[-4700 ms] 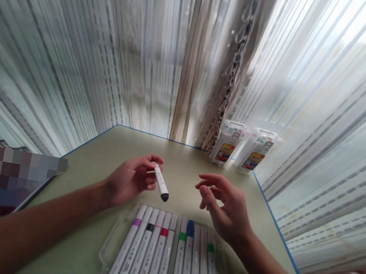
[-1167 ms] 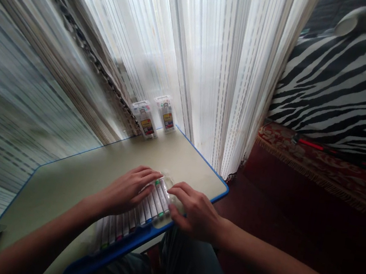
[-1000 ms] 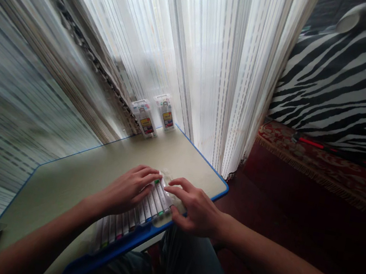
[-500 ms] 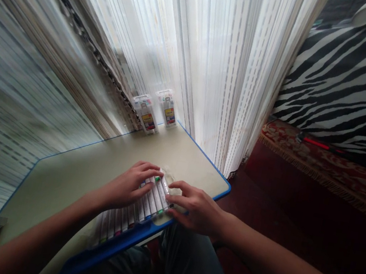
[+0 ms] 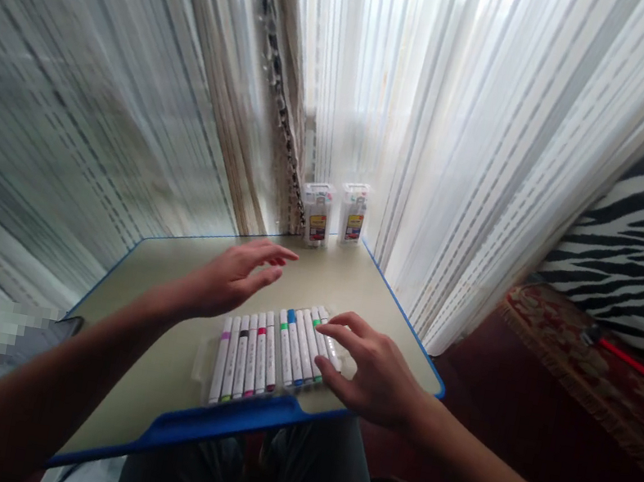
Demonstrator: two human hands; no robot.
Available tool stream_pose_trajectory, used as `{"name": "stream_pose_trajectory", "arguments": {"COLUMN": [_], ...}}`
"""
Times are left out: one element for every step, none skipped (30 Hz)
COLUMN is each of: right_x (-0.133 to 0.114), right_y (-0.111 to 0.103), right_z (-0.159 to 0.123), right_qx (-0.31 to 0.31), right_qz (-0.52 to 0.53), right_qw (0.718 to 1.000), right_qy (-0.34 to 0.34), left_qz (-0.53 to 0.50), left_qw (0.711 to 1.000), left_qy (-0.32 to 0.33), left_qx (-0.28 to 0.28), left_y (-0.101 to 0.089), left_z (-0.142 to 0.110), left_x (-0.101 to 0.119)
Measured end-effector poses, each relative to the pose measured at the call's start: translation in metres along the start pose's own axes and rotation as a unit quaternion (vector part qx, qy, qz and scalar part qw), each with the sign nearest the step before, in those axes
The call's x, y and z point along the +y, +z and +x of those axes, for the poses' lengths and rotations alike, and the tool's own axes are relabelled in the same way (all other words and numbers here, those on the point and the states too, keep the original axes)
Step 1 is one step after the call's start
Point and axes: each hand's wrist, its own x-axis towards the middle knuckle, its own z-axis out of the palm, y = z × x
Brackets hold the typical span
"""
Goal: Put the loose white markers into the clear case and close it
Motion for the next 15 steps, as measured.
{"name": "stream_pose_trajectory", "arguments": {"right_x": [-0.002,-0.004,-0.005,-0.005,-0.005,-0.005,-0.005,-0.004,-0.005,-0.005,-0.006,-0.007,-0.008,-0.009,-0.011], "right_y": [-0.001,0.000,0.004,0.009,0.016,0.024,0.032,0.040,0.047,0.054,0.059,0.064,0.067,0.070,0.072], "right_z": [0.012,0.025,0.038,0.053,0.067,0.081,0.094,0.107,0.118,0.127,0.135,0.142,0.147,0.151,0.154], "right_qx": [-0.006,-0.018,-0.036,-0.058,-0.081,-0.096,-0.111,-0.127,-0.144,-0.162,-0.179,-0.195,-0.208,-0.218,-0.226], "right_qz": [0.013,0.025,0.035,0.043,0.046,0.042,0.039,0.038,0.039,0.039,0.040,0.043,0.045,0.048,0.052], "right_qw": [1.000,1.000,0.999,0.997,0.996,0.994,0.993,0.991,0.988,0.985,0.982,0.978,0.975,0.972,0.970], "right_qy": [-0.002,-0.005,-0.009,-0.012,-0.014,-0.017,-0.021,-0.024,-0.030,-0.038,-0.047,-0.056,-0.063,-0.070,-0.078], "left_qz": [0.000,0.004,0.016,0.030,0.033,0.032,0.030,0.027,0.024,0.021,0.019,0.016,0.013,0.010,0.006], "left_qw": [0.998,0.994,0.988,0.982,0.980,0.979,0.978,0.978,0.978,0.978,0.978,0.978,0.978,0.978,0.978], "left_qy": [-0.044,-0.092,-0.139,-0.178,-0.194,-0.201,-0.205,-0.207,-0.207,-0.207,-0.206,-0.206,-0.207,-0.207,-0.207], "left_qx": [0.035,0.059,0.062,0.049,0.041,0.034,0.026,0.019,0.012,0.007,0.002,-0.001,-0.005,-0.009,-0.015], "left_y": [-0.006,-0.009,-0.009,-0.007,-0.004,0.001,0.005,0.009,0.013,0.016,0.018,0.020,0.021,0.023,0.024], "left_z": [-0.007,-0.015,-0.023,-0.031,-0.038,-0.045,-0.051,-0.057,-0.061,-0.065,-0.068,-0.071,-0.073,-0.075,-0.076], "left_x": [-0.007,-0.016,-0.026,-0.036,-0.045,-0.054,-0.061,-0.067,-0.071,-0.075,-0.077,-0.078,-0.078,-0.078,-0.078]}}
